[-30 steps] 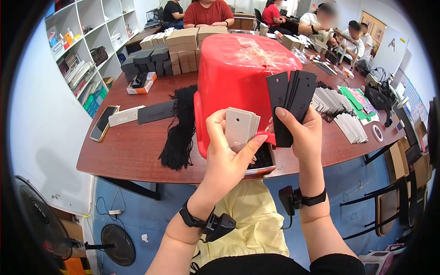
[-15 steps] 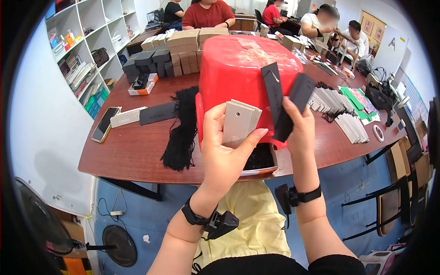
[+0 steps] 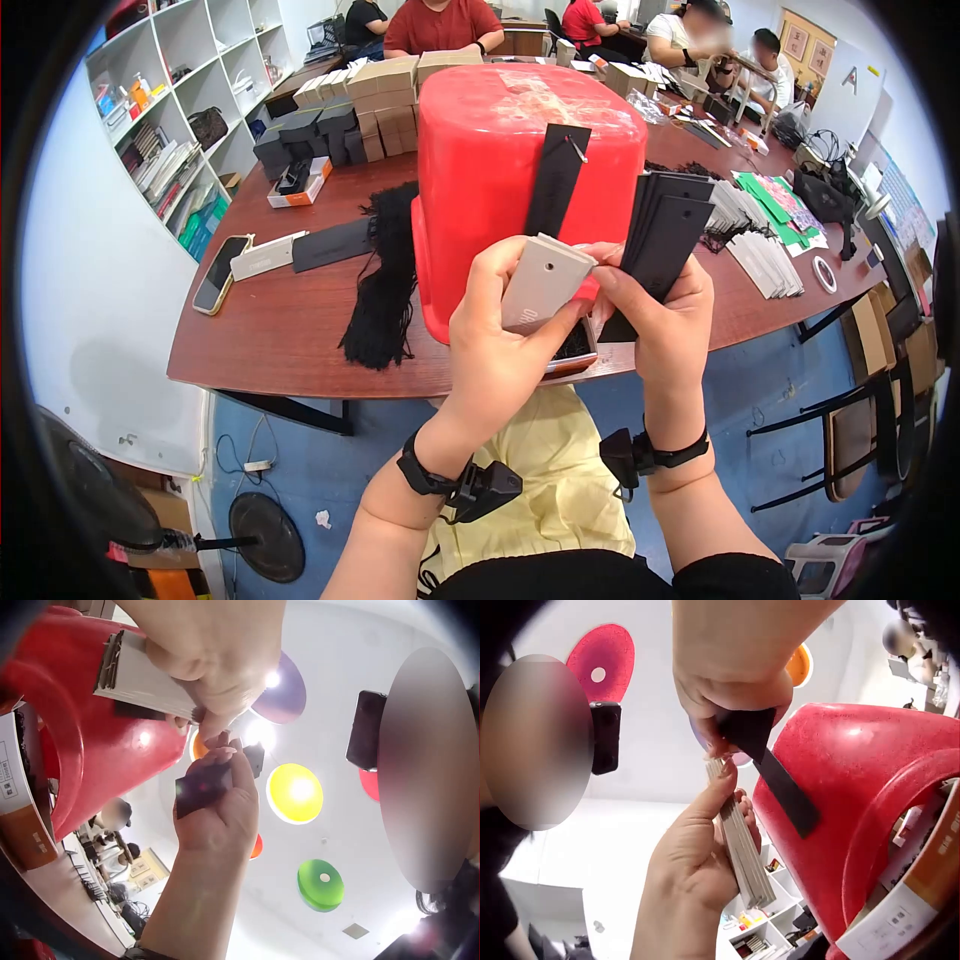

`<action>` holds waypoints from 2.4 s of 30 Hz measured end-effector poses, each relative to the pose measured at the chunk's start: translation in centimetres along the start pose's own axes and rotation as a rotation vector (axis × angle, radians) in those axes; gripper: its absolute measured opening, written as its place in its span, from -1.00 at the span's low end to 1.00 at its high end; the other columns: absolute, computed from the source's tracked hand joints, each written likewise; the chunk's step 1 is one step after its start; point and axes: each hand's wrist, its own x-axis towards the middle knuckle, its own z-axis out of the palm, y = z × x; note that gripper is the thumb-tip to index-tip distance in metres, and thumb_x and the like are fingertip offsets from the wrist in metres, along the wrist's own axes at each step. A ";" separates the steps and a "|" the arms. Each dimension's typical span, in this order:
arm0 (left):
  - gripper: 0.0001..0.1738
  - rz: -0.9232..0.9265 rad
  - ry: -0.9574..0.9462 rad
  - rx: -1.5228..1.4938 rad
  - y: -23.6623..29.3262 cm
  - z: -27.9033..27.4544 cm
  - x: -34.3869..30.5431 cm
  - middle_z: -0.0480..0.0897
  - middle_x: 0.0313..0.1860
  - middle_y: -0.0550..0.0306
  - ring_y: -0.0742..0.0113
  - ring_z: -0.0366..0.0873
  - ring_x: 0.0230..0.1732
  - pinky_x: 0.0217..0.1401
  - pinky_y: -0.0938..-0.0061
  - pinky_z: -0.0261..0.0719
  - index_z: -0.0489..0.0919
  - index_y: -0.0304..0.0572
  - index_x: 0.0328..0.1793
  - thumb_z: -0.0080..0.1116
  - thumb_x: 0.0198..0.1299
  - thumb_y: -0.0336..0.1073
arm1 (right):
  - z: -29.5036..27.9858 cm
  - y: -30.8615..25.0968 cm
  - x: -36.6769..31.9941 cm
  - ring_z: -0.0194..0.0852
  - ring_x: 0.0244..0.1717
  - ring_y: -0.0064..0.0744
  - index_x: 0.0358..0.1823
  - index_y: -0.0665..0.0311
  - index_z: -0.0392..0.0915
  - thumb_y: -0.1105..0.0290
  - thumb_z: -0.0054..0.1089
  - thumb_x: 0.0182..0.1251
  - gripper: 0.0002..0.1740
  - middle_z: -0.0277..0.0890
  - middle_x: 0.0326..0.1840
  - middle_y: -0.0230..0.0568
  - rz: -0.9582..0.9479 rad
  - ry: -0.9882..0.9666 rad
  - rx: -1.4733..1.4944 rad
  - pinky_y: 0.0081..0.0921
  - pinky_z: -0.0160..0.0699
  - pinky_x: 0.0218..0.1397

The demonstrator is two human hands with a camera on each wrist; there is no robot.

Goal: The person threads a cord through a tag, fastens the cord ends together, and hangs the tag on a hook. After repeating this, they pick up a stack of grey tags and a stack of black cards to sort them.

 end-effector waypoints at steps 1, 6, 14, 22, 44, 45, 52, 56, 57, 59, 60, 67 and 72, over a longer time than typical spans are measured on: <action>-0.48 0.029 -0.012 0.044 -0.1 -0.1 -0.1 0.50 -0.25 0.14 0.47 0.46 -0.20 -0.18 0.59 0.44 0.28 -0.23 -0.02 0.25 -0.14 -0.51 | -0.2 0.0 0.0 0.37 -0.59 -0.65 -0.37 0.43 0.42 0.67 0.09 0.02 -0.88 0.51 -0.36 -0.12 0.020 -0.007 -0.033 -0.72 0.40 -0.51; -0.47 -0.009 0.000 -0.001 0.1 0.0 -0.2 0.49 -0.25 0.12 0.45 0.47 -0.21 -0.19 0.58 0.44 0.28 -0.22 -0.02 0.24 -0.15 -0.53 | -0.2 0.1 0.0 0.36 -0.61 -0.66 -0.39 0.41 0.44 0.67 0.10 0.00 -0.89 0.51 -0.39 -0.16 0.016 -0.013 -0.090 -0.74 0.38 -0.53; -0.45 -0.032 -0.028 0.085 0.2 -0.6 -0.4 0.42 -0.19 0.13 0.46 0.40 -0.13 -0.07 0.56 0.37 0.22 -0.23 -0.02 0.21 -0.16 -0.60 | 0.3 -0.2 0.2 0.36 -0.59 -0.69 -0.38 0.44 0.46 0.66 0.12 -0.02 -0.87 0.49 -0.46 -0.23 0.071 -0.089 -0.045 -0.74 0.39 -0.52; -0.36 -0.204 -0.139 -0.237 0.8 0.1 -0.4 0.43 -0.10 -0.02 0.33 0.41 -0.06 -0.07 0.49 0.41 0.16 -0.26 0.06 0.19 -0.20 -0.60 | -0.2 -0.4 0.4 0.39 -0.66 -0.60 -0.40 0.40 0.41 0.65 0.17 -0.09 -0.82 0.47 -0.49 -0.24 0.212 -0.022 -0.086 -0.70 0.40 -0.59; -0.72 -0.376 0.088 -0.465 0.5 -1.4 -0.6 0.56 -0.28 0.15 0.49 0.50 -0.27 -0.17 0.61 0.44 0.43 -0.31 -0.17 0.15 -0.06 -0.55 | 0.0 -0.9 0.9 0.39 -0.59 -0.66 -0.39 0.40 0.41 0.61 0.20 -0.05 -0.83 0.47 -0.44 -0.25 0.094 -0.082 -0.040 -0.73 0.41 -0.53; -0.72 -0.354 0.082 -0.486 0.3 -1.5 -0.6 0.55 -0.26 0.13 0.48 0.50 -0.26 -0.16 0.60 0.43 0.40 -0.31 -0.15 0.13 -0.05 -0.56 | 0.0 -0.8 0.8 0.39 -0.59 -0.66 -0.40 0.40 0.41 0.62 0.20 -0.05 -0.83 0.47 -0.46 -0.26 0.099 -0.102 -0.058 -0.73 0.41 -0.53; -0.65 -0.293 0.090 -0.483 0.4 -1.1 -0.5 0.52 -0.20 0.11 0.45 0.48 -0.18 -0.10 0.57 0.41 0.33 -0.31 -0.07 0.10 -0.03 -0.56 | 0.0 -0.6 0.9 0.38 -0.59 -0.65 -0.40 0.39 0.40 0.59 0.19 -0.02 -0.85 0.43 -0.51 -0.32 0.116 -0.065 -0.074 -0.71 0.40 -0.56; -0.63 -0.163 0.166 -0.386 0.7 -0.3 1.3 0.51 -0.17 0.10 0.43 0.47 -0.15 -0.08 0.54 0.41 0.31 -0.32 -0.05 0.10 -0.02 -0.55 | 0.1 -0.6 1.7 0.38 -0.62 -0.63 -0.39 0.38 0.40 0.53 0.17 0.04 -0.86 0.43 -0.53 -0.31 0.015 0.027 0.011 -0.71 0.38 -0.58; -0.63 -0.109 0.193 -0.332 0.7 -0.2 1.9 0.50 -0.16 0.09 0.42 0.46 -0.14 -0.07 0.53 0.41 0.31 -0.32 -0.04 0.10 -0.01 -0.54 | -0.3 -0.4 1.8 0.40 -0.63 -0.59 -0.38 0.39 0.40 0.50 0.16 0.06 -0.86 0.44 -0.54 -0.29 -0.001 0.042 -0.012 -0.70 0.40 -0.57; -0.63 -0.097 0.169 -0.328 -0.1 0.0 3.0 0.50 -0.17 0.09 0.42 0.46 -0.14 -0.07 0.53 0.41 0.31 -0.32 -0.04 0.11 -0.01 -0.54 | -0.7 -0.7 1.7 0.42 -0.62 -0.58 -0.38 0.39 0.41 0.51 0.16 0.05 -0.85 0.45 -0.54 -0.28 0.010 0.046 -0.060 -0.70 0.40 -0.57; -0.63 -0.084 0.145 -0.324 -0.5 0.1 3.4 0.50 -0.17 0.10 0.41 0.47 -0.14 -0.06 0.53 0.41 0.31 -0.32 -0.05 0.11 -0.01 -0.53 | -0.8 -0.8 1.7 0.44 -0.61 -0.57 -0.37 0.40 0.41 0.52 0.17 0.04 -0.85 0.45 -0.54 -0.26 0.020 0.051 -0.108 -0.71 0.40 -0.57; -0.64 -0.071 0.125 -0.364 -1.4 1.0 3.8 0.50 -0.18 0.09 0.43 0.47 -0.16 -0.09 0.56 0.41 0.31 -0.32 -0.06 0.12 -0.01 -0.51 | -2.1 -0.6 1.4 0.50 -0.53 -0.50 -0.35 0.41 0.42 0.61 0.20 -0.04 -0.81 0.50 -0.45 -0.17 0.053 0.087 -0.125 -0.67 0.51 -0.44; -0.64 -0.008 0.185 -0.288 -1.5 1.3 3.7 0.50 -0.18 0.09 0.43 0.47 -0.16 -0.09 0.56 0.41 0.30 -0.33 -0.06 0.12 0.00 -0.51 | -2.9 -0.2 1.2 0.52 -0.49 -0.49 -0.32 0.42 0.43 0.59 0.18 -0.01 -0.81 0.51 -0.47 -0.18 0.048 0.072 -0.041 -0.66 0.52 -0.44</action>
